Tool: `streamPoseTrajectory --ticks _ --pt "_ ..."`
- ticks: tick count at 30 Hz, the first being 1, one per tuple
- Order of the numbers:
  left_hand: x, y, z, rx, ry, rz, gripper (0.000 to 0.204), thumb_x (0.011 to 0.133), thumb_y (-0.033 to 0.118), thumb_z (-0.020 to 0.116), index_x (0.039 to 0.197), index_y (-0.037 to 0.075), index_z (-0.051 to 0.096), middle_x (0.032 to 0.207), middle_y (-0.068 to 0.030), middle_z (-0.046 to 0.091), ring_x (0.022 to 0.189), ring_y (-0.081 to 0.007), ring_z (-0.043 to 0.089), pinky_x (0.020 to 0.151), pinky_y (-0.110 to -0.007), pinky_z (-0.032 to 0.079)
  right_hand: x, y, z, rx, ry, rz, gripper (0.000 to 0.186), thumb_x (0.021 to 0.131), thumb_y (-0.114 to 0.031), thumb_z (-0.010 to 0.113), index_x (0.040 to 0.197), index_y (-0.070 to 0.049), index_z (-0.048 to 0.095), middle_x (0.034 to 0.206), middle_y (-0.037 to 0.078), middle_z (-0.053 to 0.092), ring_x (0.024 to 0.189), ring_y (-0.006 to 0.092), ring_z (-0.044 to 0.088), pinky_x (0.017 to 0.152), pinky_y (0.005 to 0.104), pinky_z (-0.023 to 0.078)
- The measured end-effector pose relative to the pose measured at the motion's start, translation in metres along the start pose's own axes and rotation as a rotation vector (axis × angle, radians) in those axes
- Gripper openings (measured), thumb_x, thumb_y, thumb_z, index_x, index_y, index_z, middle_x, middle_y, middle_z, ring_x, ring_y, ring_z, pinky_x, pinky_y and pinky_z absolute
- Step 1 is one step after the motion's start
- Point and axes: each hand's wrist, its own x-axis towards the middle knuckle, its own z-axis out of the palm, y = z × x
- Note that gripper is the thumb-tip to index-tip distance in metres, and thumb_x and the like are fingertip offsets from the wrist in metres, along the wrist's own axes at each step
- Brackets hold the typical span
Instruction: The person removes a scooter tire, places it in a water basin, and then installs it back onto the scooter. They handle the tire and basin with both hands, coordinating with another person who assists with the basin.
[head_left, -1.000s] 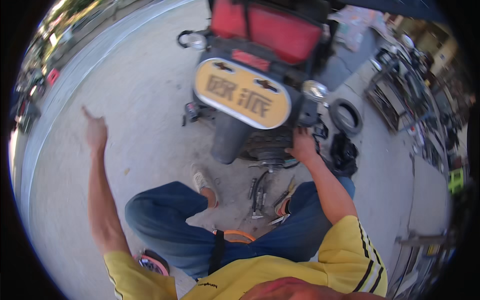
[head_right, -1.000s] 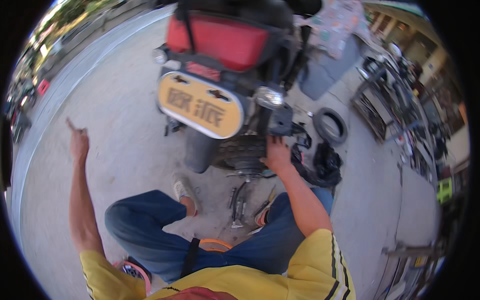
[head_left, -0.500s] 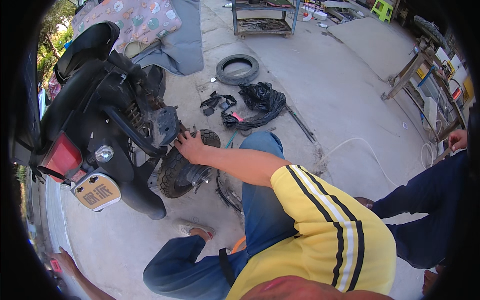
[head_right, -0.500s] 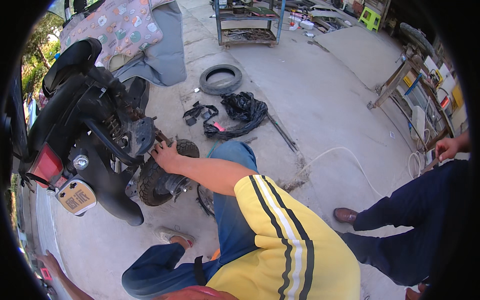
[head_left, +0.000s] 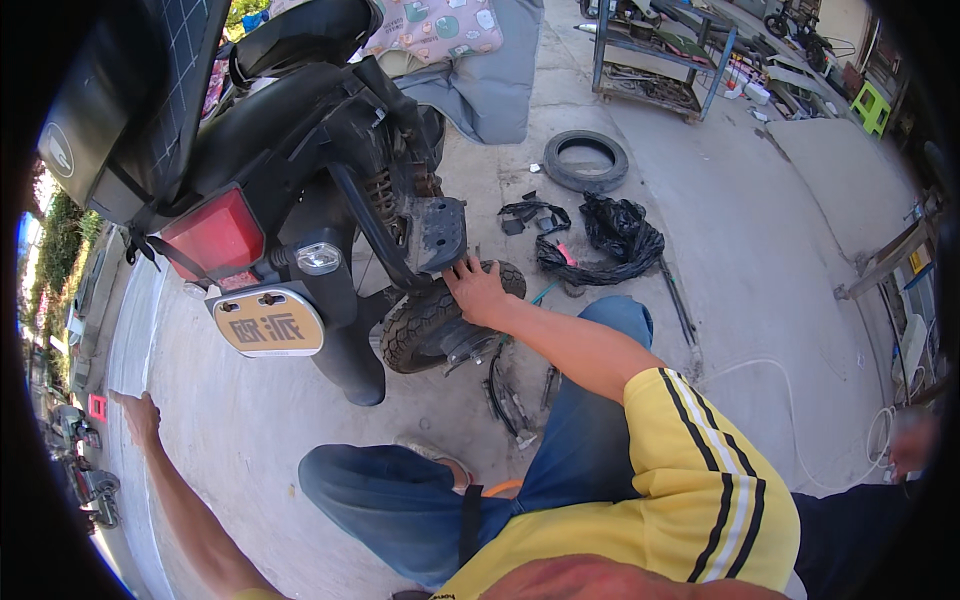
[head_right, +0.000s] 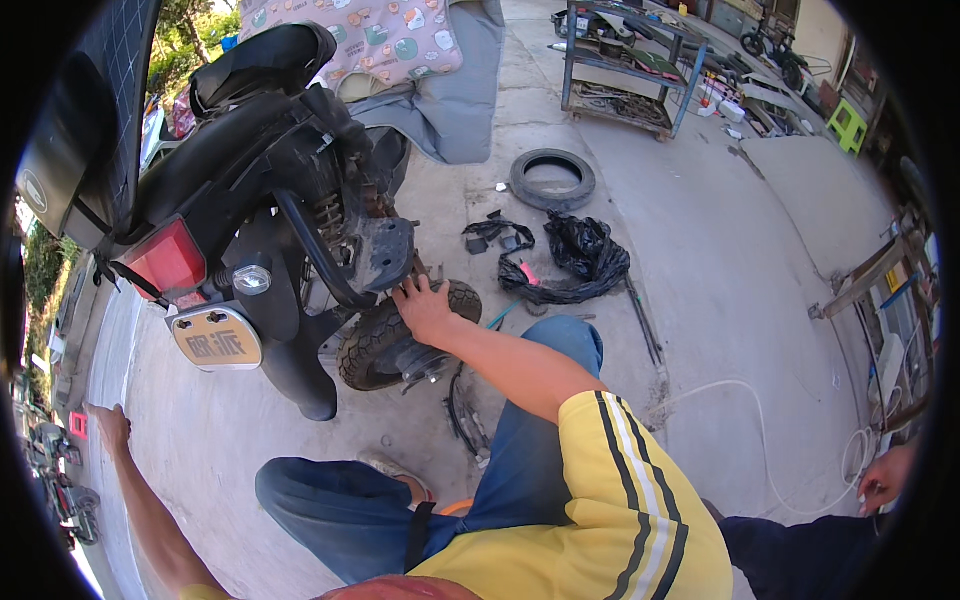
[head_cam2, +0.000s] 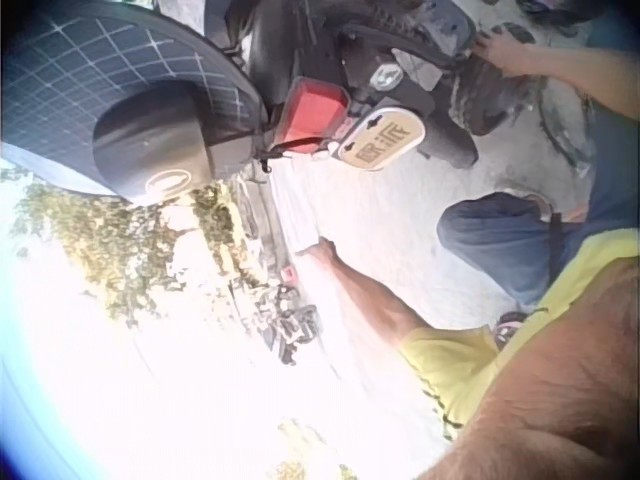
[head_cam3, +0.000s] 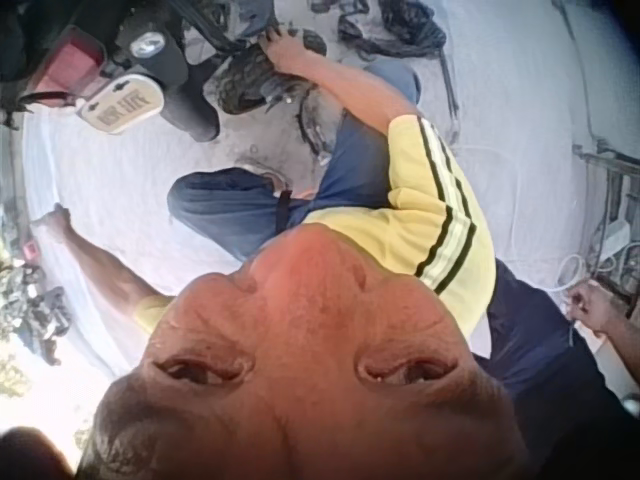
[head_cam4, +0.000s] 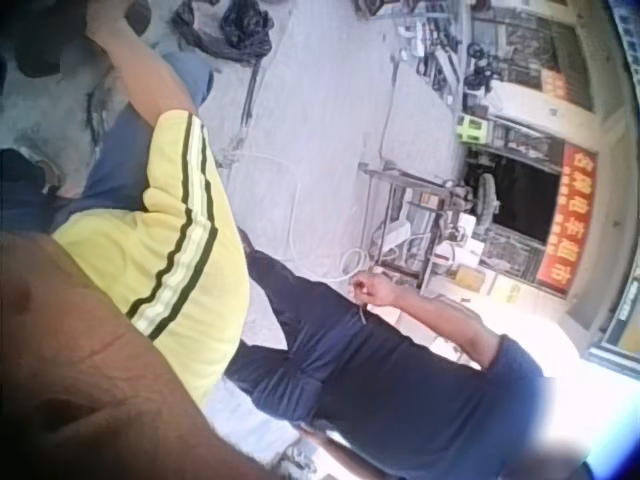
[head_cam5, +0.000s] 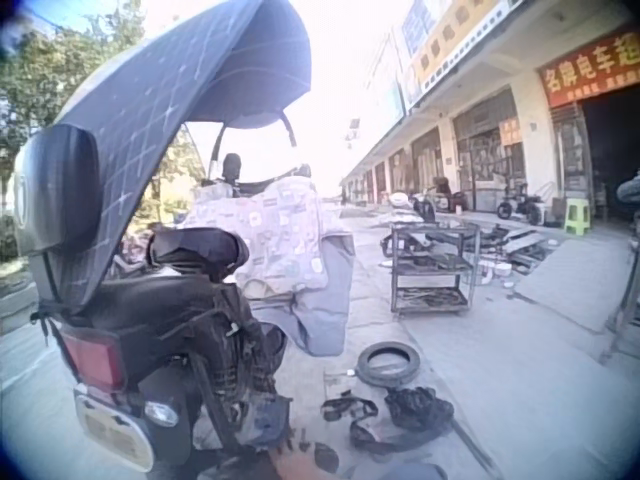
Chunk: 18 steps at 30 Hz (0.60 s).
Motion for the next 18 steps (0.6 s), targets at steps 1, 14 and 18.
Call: streamPoseTrajectory --ticks 1,14,18 --pt "0.019 -0.016 0.001 0.047 0.073 0.016 0.096 0.100 0.028 0.059 0.169 0.010 -0.004 0.112 -0.0300 0.074 0.100 -0.0432 0.074 0.095 -0.060 0.051 0.003 -0.004 -0.002 -0.001 0.016 -0.011 0.106 0.073 -0.022 0.092 0.161 -0.011 0.035 0.161 0.017 0.039 0.147 0.0421 0.040 0.107 0.0777 0.041" --pt "-0.077 0.018 0.010 0.094 0.045 0.152 0.096 0.095 0.026 0.057 0.172 0.011 0.002 0.103 -0.0271 0.077 0.096 -0.0449 0.074 0.087 -0.056 0.055 -0.006 -0.005 -0.002 0.037 0.028 -0.078 0.111 0.069 -0.018 0.096 0.160 -0.009 0.033 0.163 0.019 0.037 0.150 0.0473 0.037 0.106 0.0676 0.048" --pt "-0.104 -0.006 0.040 0.061 -0.086 0.192 0.096 0.095 0.034 0.067 0.171 0.014 0.011 0.110 -0.0289 0.075 0.101 -0.0477 0.073 0.090 -0.057 0.055 -0.008 -0.007 -0.010 0.022 0.037 -0.082 0.109 0.067 -0.018 0.097 0.158 -0.008 0.036 0.161 0.020 0.040 0.149 0.0460 0.039 0.106 0.0657 0.048"
